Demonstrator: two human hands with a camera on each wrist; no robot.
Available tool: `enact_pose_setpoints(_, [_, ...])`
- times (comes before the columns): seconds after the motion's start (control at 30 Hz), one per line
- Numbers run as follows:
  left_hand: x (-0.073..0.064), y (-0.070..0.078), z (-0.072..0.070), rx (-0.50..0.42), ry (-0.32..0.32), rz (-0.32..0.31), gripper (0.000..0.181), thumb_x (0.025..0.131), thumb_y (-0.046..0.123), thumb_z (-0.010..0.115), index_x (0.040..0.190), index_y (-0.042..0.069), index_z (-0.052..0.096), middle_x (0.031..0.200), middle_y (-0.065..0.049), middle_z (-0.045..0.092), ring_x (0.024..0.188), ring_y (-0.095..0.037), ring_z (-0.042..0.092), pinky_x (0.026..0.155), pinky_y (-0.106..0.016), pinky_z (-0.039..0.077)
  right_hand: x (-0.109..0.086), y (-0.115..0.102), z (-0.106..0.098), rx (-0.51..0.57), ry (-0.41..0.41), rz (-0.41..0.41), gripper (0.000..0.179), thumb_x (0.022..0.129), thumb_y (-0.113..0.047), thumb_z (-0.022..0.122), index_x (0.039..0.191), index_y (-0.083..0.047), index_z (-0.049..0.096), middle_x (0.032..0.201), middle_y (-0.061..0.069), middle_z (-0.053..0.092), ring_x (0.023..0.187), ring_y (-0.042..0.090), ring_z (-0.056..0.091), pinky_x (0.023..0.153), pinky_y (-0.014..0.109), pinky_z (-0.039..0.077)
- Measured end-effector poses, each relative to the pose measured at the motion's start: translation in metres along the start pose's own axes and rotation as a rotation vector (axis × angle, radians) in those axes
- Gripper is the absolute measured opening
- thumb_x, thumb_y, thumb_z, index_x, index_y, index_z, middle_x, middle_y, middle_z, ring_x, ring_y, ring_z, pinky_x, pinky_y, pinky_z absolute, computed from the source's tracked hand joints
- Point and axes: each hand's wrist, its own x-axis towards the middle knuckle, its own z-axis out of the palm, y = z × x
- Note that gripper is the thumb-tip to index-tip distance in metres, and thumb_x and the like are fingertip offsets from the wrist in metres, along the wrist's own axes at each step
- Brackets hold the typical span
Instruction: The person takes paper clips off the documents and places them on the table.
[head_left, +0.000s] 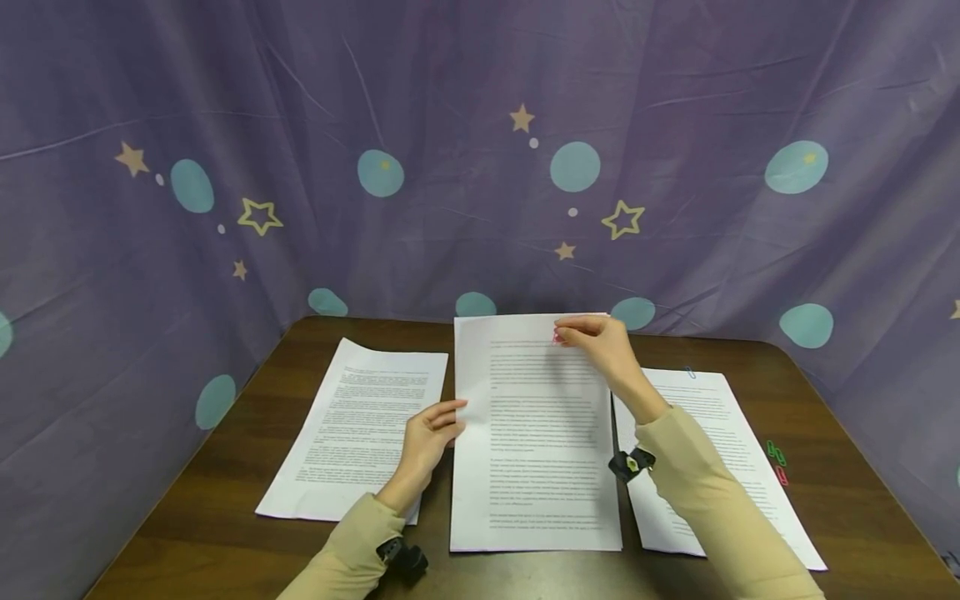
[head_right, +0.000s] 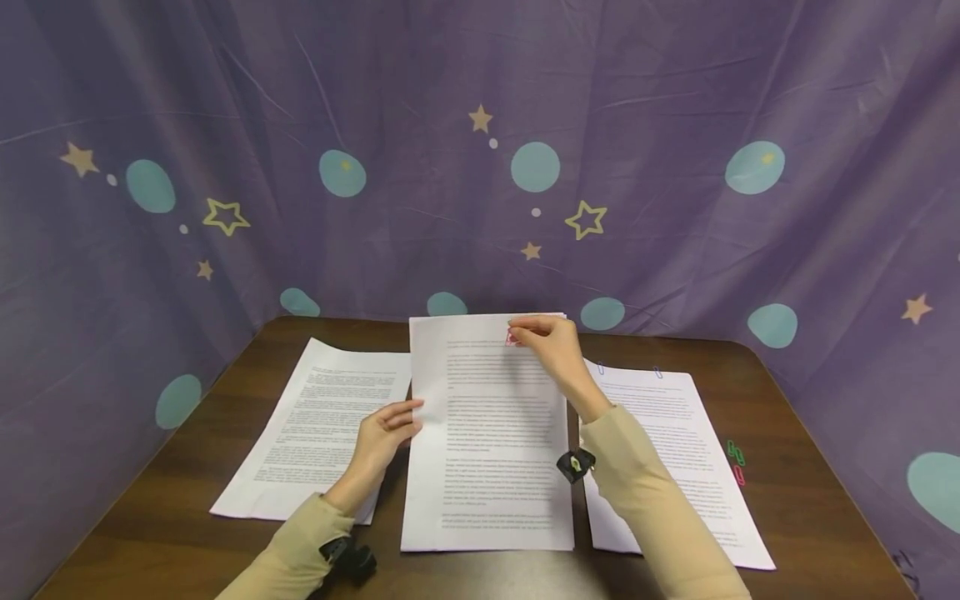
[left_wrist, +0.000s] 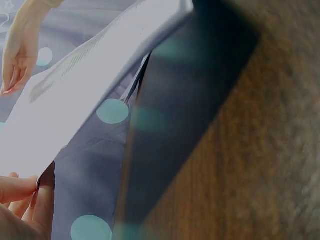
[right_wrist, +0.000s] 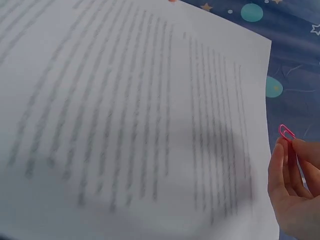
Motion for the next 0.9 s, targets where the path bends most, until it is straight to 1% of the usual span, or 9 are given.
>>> enact_pose_setpoints(0.13, [0.002,-0.004,0.000,0.017,0.013,0.007,0.032,0.076,-0.005,0.062,0.107,0.001,0.063,0.092,-0.013,0.066,0.066,-0.007,0.056,0.056,-0.021,0.046,-0.005,0.007,-0.008,-0.018,0.004,0.015,0.027,0.085,-0.015,0.059,0.104,0.003,0.063,0.098,0.015,0.065,0.074,0.006,0.062,0.073,0.024,0.049])
enact_pose_setpoints(0.27, [0.003,-0.002,-0.001,0.013,0.007,0.007,0.032,0.075,-0.005,0.062,0.106,0.000,0.063,0.092,-0.013,0.066,0.065,-0.007,0.056,0.056,-0.022,0.047,-0.009,0.013,-0.018,-0.017,0.006,0.034,0.029,0.083,-0.017,0.061,0.105,0.003,0.063,0.096,0.011,0.066,0.074,0.005,0.062,0.073,0.021,0.048])
enact_pose_setpoints(0.4, [-0.001,0.007,-0.001,0.008,-0.003,0.003,0.031,0.075,-0.007,0.061,0.106,-0.002,0.062,0.091,-0.016,0.066,0.065,-0.008,0.056,0.057,-0.025,0.048,-0.013,0.019,-0.028,-0.035,0.006,0.027,0.030,0.083,-0.017,0.062,0.104,0.005,0.062,0.090,0.004,0.067,0.074,0.004,0.062,0.073,0.019,0.048])
enact_pose_setpoints(0.53, [-0.008,0.019,0.000,0.019,0.003,0.000,0.030,0.075,-0.009,0.060,0.105,-0.005,0.061,0.092,-0.019,0.065,0.065,-0.009,0.055,0.058,-0.026,0.048,-0.018,0.026,-0.037,-0.058,0.000,0.023,0.030,0.083,-0.014,0.061,0.104,0.007,0.062,0.085,0.000,0.067,0.073,0.004,0.061,0.071,0.021,0.049])
enact_pose_setpoints(0.67, [-0.012,0.024,0.000,0.015,0.008,0.003,0.030,0.076,-0.009,0.060,0.106,-0.006,0.061,0.091,-0.020,0.065,0.064,-0.008,0.055,0.057,-0.024,0.048,-0.024,0.032,-0.047,-0.082,-0.014,0.047,0.031,0.083,-0.014,0.061,0.105,0.008,0.061,0.086,0.002,0.067,0.073,0.005,0.062,0.071,0.022,0.049])
enact_pose_setpoints(0.77, [-0.011,0.022,0.000,0.009,0.009,0.004,0.030,0.076,-0.009,0.060,0.106,-0.006,0.061,0.090,-0.019,0.065,0.063,-0.008,0.055,0.056,-0.023,0.047,-0.029,0.035,-0.054,-0.104,-0.030,0.073,0.032,0.083,-0.016,0.062,0.105,0.007,0.061,0.090,0.007,0.067,0.076,0.009,0.063,0.071,0.022,0.049])
enact_pose_setpoints(0.83, [-0.011,0.021,-0.001,0.008,0.011,0.000,0.030,0.075,-0.009,0.060,0.106,-0.006,0.061,0.090,-0.019,0.065,0.063,-0.008,0.055,0.056,-0.023,0.047,-0.032,0.037,-0.059,-0.121,-0.036,0.079,0.032,0.083,-0.017,0.062,0.105,0.007,0.062,0.092,0.011,0.066,0.076,0.010,0.063,0.071,0.021,0.048])
enact_pose_setpoints(0.9, [-0.010,0.020,-0.001,0.009,0.014,-0.004,0.031,0.075,-0.009,0.060,0.106,-0.005,0.061,0.090,-0.019,0.065,0.064,-0.008,0.055,0.056,-0.023,0.047,-0.035,0.041,-0.064,-0.139,-0.036,0.081,0.032,0.083,-0.017,0.062,0.104,0.007,0.061,0.092,0.013,0.066,0.075,0.010,0.063,0.070,0.022,0.049])
